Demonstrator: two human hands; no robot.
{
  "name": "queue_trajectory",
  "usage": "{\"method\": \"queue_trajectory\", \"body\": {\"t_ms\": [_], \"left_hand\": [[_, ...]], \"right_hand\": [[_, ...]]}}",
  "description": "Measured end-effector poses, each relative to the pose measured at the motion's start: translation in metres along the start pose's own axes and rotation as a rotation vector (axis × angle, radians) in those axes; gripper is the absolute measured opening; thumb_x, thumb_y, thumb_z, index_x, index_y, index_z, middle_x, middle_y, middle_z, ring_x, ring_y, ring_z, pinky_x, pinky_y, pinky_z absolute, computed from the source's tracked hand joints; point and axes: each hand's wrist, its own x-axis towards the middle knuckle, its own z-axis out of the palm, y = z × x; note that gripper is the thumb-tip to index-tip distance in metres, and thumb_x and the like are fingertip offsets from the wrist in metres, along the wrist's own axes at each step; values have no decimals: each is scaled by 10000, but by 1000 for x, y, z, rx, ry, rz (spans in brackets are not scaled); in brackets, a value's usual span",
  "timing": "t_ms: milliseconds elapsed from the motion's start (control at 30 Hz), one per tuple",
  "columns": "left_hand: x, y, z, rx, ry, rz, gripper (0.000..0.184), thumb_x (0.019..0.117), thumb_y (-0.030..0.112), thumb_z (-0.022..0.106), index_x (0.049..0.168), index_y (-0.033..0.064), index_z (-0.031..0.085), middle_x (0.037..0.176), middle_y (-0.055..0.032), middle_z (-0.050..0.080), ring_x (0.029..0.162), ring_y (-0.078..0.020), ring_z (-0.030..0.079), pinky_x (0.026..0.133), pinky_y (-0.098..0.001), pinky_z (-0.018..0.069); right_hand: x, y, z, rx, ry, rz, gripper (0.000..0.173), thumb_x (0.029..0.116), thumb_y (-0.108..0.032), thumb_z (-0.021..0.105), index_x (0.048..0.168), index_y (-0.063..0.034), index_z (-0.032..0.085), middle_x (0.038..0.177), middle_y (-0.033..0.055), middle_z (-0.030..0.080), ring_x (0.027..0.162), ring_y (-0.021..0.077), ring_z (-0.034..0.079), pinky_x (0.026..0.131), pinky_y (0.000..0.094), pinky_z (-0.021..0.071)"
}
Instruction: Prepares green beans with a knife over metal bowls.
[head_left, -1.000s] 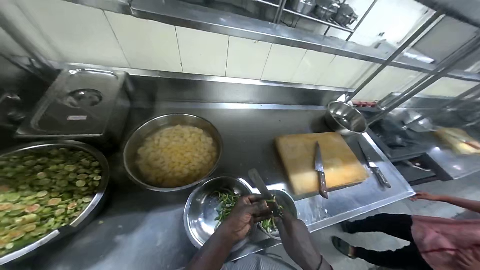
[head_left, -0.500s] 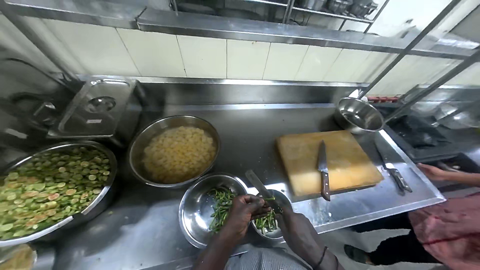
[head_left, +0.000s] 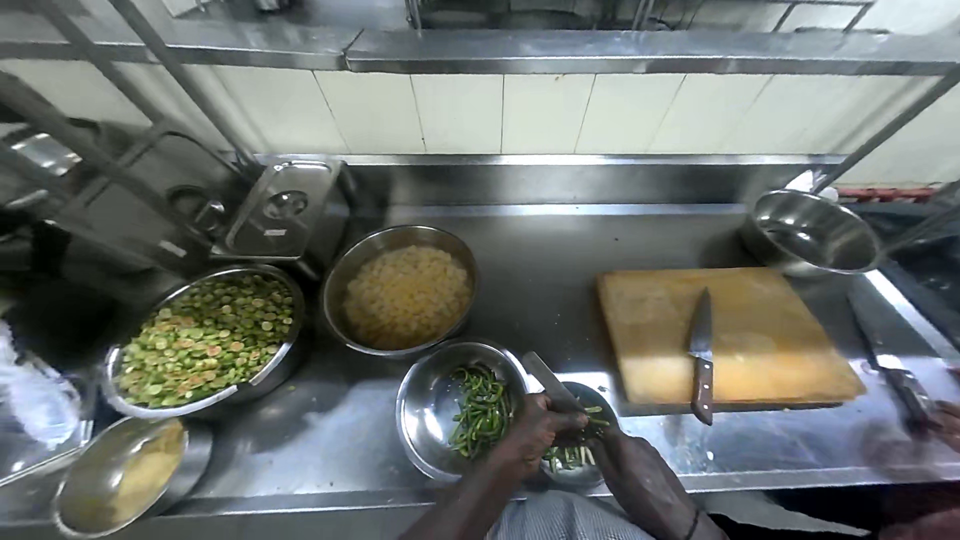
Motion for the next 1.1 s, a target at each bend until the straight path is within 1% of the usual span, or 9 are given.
{"method": "queue_trajectory", "body": {"t_ms": [133,300,333,433,500,600,700,833,1100], "left_hand": [[1,-1,5,83,-13,24,322,864,2,777,1142,-44,623,965,-141,719,838,-213,723,795,-360,621],[4,3,-3,373,-11,198,150,949,101,722,1005,-32,681,904,-90,698,789,-139,680,788,-315,591],[5,3,-9,548,1,248,181,984,166,685,1029,-7,711,950,-82,706,839,-133,674,826,-323,571],[3,8,-27,1066,-42,332,319,1071,251,512,1262,96,715,1339,-65,661,1276,-185,586,1132,-395,425],[3,6,-36,1170,-43,385,350,1078,225,474,1337,115,682,1443,-69,598,1381,-222,507,1189,-423,357],[0,13,-54,1214,110,375,306,1060,226,510,1279,141,706,1352,-50,649,1293,-202,579,1129,-424,441],[1,32,-75,1420,262,251,253,1021,166,576,1220,134,729,1273,-96,682,1223,-277,625,1071,-494,483],[12,32,-109,1626,120,272,227,950,80,639,1144,116,752,1224,-127,690,1192,-332,630,1042,-540,495],[25,17,-124,1874,-14,302,305,954,87,645,1230,184,730,1291,-141,644,1259,-353,572,1095,-544,442]], "right_hand": [[1,7,3,21,22,-33,407,1079,-350,428,1082,-15,659,890,186,680,902,369,692,817,545,537],[-1,18,7,74,164,-36,367,1072,-338,463,1155,-39,659,826,159,681,814,351,698,762,551,551],[-2,21,6,93,202,-22,350,1069,-329,470,1143,-41,652,802,154,671,783,345,691,738,547,547],[-5,34,7,161,318,-10,328,1058,-312,481,1089,-40,662,728,126,635,689,313,658,658,535,533],[-8,39,8,180,350,3,312,1058,-310,484,1063,-50,657,702,104,614,659,288,640,637,516,526],[-11,40,9,193,359,23,307,1063,-321,486,1043,-59,644,683,80,589,637,261,620,620,488,514],[-13,42,12,194,386,11,311,1057,-331,484,1026,-66,644,659,66,578,609,244,611,593,472,508],[-16,45,18,209,397,8,298,1056,-325,486,999,-74,636,635,50,551,580,228,587,569,451,493],[-19,42,22,183,361,-2,294,1056,-338,486,991,-93,634,640,48,556,591,226,596,577,445,499]]}}
